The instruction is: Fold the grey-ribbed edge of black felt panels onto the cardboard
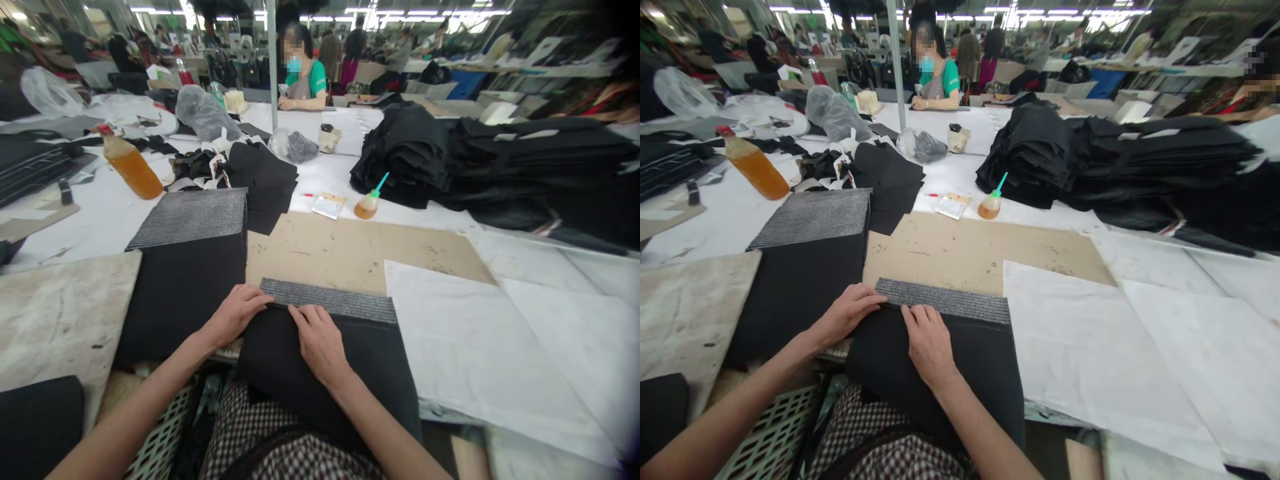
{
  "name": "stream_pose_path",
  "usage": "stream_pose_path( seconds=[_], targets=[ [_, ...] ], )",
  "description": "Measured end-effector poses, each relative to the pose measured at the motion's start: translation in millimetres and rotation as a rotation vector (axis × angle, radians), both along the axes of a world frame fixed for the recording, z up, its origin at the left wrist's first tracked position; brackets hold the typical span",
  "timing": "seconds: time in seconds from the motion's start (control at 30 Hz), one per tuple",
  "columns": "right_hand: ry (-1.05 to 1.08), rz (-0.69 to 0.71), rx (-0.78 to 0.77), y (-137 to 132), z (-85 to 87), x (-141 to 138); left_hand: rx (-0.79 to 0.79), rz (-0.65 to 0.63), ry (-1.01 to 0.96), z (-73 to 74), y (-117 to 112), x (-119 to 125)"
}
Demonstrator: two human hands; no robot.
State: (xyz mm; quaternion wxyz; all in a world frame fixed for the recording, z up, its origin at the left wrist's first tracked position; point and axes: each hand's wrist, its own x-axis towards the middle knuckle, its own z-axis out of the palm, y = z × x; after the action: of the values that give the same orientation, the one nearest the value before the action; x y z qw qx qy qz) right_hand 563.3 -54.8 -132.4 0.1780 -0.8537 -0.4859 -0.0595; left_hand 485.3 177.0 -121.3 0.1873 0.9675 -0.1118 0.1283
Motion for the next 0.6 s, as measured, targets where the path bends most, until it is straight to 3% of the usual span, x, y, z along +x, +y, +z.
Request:
stream_pose_path(
  seconds=[0.17,0.6],
  targets=[
    [0.009,0.007,-0.021,1.3,2.8,0.8,-0.004,-0.008,0.022,1.3,7.8,-3.9],
    [-0.046,0.045,-0.074,3.7,7.6,2.1,0.283,-0.113,0.008,6.5,9.7,-6.8]
  ],
)
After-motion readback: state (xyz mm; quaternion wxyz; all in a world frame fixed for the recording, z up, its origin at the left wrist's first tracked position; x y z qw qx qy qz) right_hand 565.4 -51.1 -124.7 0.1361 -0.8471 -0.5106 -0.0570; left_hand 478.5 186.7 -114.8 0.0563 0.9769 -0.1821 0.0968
